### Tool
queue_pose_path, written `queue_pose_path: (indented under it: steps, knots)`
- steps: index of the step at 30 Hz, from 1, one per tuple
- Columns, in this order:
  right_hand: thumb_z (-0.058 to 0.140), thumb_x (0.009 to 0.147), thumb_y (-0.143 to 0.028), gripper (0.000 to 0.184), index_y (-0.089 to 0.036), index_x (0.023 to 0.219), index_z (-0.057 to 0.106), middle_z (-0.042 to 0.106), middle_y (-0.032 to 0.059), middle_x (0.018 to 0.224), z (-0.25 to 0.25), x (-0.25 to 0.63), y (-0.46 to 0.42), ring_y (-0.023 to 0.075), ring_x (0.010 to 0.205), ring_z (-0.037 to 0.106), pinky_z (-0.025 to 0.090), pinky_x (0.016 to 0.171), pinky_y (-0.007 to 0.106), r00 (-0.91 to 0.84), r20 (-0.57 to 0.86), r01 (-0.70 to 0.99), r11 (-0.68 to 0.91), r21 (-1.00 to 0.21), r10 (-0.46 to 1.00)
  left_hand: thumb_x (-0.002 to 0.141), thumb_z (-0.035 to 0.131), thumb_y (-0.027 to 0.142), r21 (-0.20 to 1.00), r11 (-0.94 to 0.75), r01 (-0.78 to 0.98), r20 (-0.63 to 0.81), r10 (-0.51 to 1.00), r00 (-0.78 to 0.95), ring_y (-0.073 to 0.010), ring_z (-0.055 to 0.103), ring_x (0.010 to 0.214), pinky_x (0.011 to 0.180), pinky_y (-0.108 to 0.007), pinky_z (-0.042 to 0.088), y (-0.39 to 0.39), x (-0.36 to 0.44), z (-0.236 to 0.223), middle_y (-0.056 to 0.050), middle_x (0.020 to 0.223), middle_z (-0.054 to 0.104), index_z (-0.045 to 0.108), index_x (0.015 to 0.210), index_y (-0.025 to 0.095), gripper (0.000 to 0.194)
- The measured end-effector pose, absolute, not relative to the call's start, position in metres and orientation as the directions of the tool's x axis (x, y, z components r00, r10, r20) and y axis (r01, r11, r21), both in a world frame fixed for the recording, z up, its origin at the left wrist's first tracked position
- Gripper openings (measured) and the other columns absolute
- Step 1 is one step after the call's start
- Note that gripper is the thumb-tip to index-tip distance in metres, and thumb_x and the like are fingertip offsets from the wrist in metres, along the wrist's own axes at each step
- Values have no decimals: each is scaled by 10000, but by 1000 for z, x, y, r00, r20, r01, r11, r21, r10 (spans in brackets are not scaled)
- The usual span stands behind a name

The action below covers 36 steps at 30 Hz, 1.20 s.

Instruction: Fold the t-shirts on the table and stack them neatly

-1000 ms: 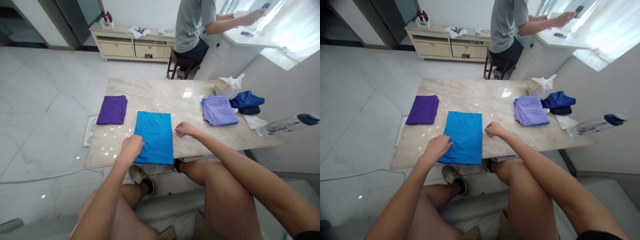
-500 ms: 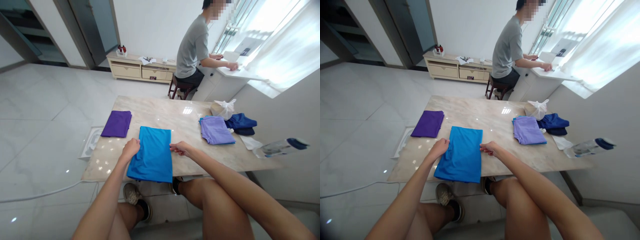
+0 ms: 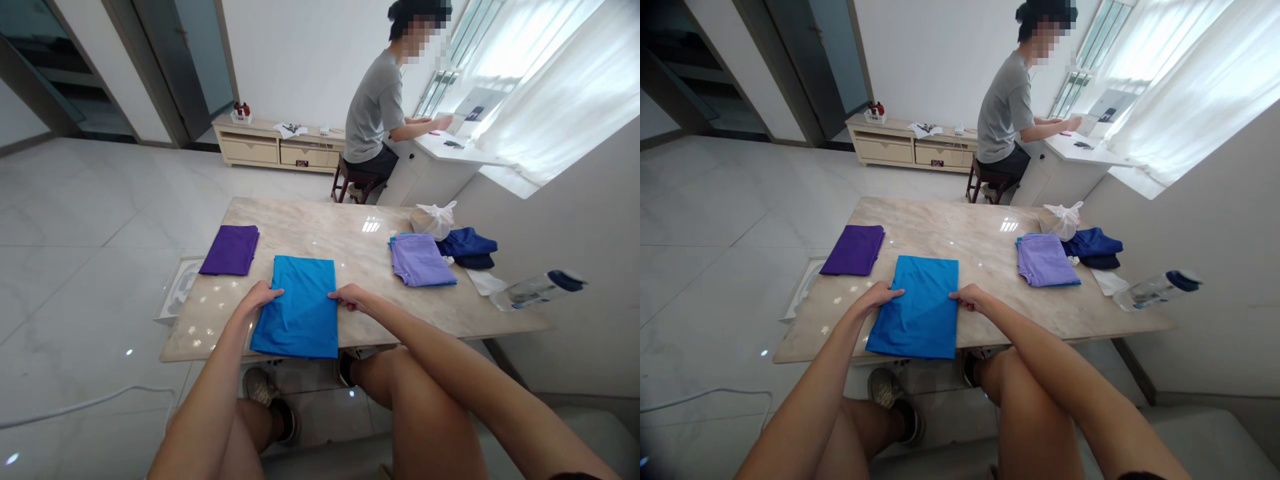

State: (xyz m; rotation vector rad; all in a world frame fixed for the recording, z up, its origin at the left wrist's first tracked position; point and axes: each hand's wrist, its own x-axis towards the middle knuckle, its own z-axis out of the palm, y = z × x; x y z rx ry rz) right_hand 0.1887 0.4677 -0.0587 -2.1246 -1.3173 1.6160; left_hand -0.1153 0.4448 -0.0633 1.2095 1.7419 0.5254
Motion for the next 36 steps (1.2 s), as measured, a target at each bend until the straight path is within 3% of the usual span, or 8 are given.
queue_pose_path:
  steps: [9, 14, 19, 23, 29, 31, 33, 36]
  knots:
    - [931, 819, -454, 341, -183, 839, 724, 625, -3, 818, -30, 215, 469, 142, 786, 497, 400, 666, 262, -150, -535, 435, -430, -791, 832, 515, 973, 650, 869, 395, 297, -391, 917, -76, -256, 669, 743, 661, -320, 491, 430, -120, -35, -48, 663, 717, 744, 675, 174, 551]
    - [841, 827, -610, 433, -185, 845, 766, 690, 12, 855, -19, 228, 474, 161, 842, 533, 424, 742, 282, -217, -293, 366, -201, -909, 931, 522, 952, 739, 961, 210, 181, -185, 972, -145, -293, 730, 901, 814, -362, 559, 429, -125, -16, -107, 886, 842, 863, 854, 159, 675]
    - [823, 796, -719, 560, -180, 949, 831, 744, 31, 882, -7, 227, 480, 186, 852, 581, 461, 761, 309, -127, -93, 354, -43, -934, 988, 600, 940, 728, 990, 60, 126, -15, 944, -329, -261, 723, 895, 827, -347, 570, 430, -125, -10, -84, 899, 834, 868, 918, 163, 653]
    - [815, 805, -749, 595, -181, 981, 829, 774, 67, 957, 4, 226, 483, 222, 907, 645, 499, 799, 338, -57, 41, 377, 59, -925, 998, 717, 907, 641, 982, -34, 188, 102, 927, -362, -236, 725, 924, 846, -327, 574, 429, -125, -9, -86, 966, 814, 858, 972, 152, 553]
    - [743, 921, -754, 540, -215, 906, 766, 784, 122, 1309, 20, 224, 481, 287, 1188, 708, 555, 937, 370, -76, 270, 367, 279, -887, 960, 829, 835, 578, 910, -241, 336, 348, 886, -306, -282, 702, 1253, 989, -357, 594, 420, -120, 5, -142, 1417, 712, 751, 872, 189, 400]
    - [726, 940, -776, 554, -223, 913, 739, 804, 95, 1147, 22, 223, 480, 268, 1114, 716, 569, 942, 370, -71, 308, 329, 314, -891, 949, 848, 821, 593, 908, -295, 298, 376, 886, -269, -271, 709, 1213, 994, -361, 591, 415, -115, 12, -128, 1334, 745, 668, 821, 203, 419]
    - [740, 923, -806, 578, -229, 908, 715, 762, 52, 945, 23, 223, 481, 233, 966, 704, 575, 872, 349, -50, 338, 293, 337, -895, 940, 839, 829, 604, 926, -296, 235, 353, 897, -265, -220, 718, 993, 866, -319, 584, 411, -111, 17, -73, 1037, 763, 606, 796, 218, 448]
    - [755, 903, -830, 601, -231, 924, 700, 674, 6, 792, 18, 223, 481, 184, 773, 632, 534, 705, 306, -35, 317, 285, 314, -906, 948, 773, 880, 587, 953, -241, 184, 289, 907, -308, -131, 561, 680, 636, -243, 459, 407, -107, 18, 34, 701, 565, 554, 755, 230, 484]
